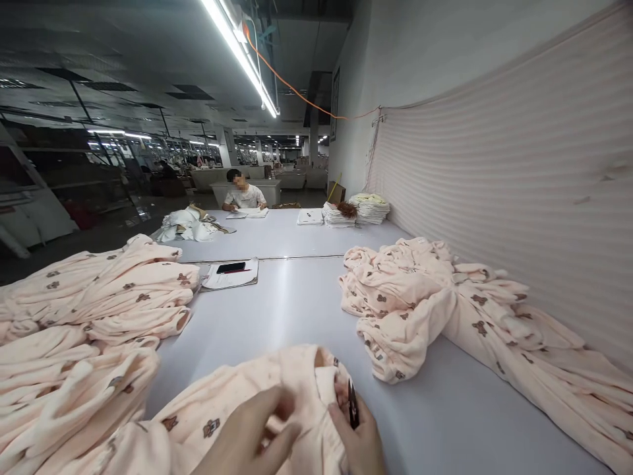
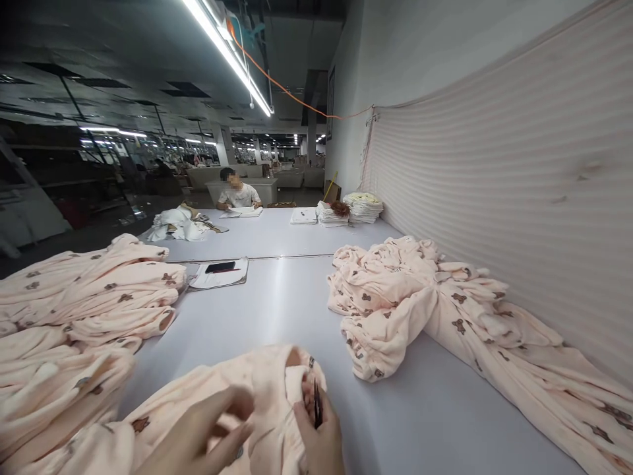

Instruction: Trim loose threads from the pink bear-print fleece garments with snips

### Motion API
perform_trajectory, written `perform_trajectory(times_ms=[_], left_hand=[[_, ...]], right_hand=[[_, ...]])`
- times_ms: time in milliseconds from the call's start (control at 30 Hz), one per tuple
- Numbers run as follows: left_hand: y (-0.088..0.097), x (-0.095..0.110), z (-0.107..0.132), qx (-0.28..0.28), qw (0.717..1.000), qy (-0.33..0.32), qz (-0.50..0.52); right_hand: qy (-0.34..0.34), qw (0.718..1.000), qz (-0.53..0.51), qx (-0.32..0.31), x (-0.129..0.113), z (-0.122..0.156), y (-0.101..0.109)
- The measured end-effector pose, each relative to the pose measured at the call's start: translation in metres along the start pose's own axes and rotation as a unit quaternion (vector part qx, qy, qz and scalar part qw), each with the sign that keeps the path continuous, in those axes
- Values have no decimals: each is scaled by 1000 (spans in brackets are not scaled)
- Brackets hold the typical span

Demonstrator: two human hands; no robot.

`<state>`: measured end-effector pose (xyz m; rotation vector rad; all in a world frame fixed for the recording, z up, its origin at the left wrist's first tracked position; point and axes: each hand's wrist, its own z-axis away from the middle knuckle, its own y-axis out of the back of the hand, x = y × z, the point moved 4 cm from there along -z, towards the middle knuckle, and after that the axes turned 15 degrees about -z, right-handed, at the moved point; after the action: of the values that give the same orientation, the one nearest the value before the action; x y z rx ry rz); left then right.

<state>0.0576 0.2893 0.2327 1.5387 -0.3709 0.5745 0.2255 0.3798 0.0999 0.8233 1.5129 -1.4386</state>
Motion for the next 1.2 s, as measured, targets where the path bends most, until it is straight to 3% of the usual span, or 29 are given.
perform_trajectory(times_ms=[133, 267, 367, 467, 600, 733, 900, 1067, 1133, 1200], left_hand=[[-43, 4, -46, -70, 978, 51, 192], [-67, -13, -42, -105, 953, 79, 273], [-66, -23, -23, -144, 926, 113, 331], [-60, -28, -10, -162, 899, 148, 378], [-57, -30, -6, -164, 862, 162, 451], [-56, -31, -2, -172, 833, 161, 501], [-52, -29, 2, -174, 818, 147, 529], [-50, -27, 3, -176, 811, 141, 540], [-50, -27, 3, -176, 807, 142, 545], [-51, -27, 3, -175, 807, 145, 545]], right_hand=[[108, 993, 46, -24, 13, 20, -16], [161, 972, 162, -55, 14, 35, -22], [184, 943, 272, -48, -4, 37, -18], [159, 914, 369, -60, -27, 27, -15], [175, 894, 407, -69, -48, 23, -17], [233, 870, 422, -106, -47, 45, -28], [288, 802, 503, -142, -41, 60, -44], [227, 863, 434, -125, -43, 51, -40], [222, 866, 425, -143, -43, 52, -39], [238, 850, 443, -157, -43, 56, -41]])
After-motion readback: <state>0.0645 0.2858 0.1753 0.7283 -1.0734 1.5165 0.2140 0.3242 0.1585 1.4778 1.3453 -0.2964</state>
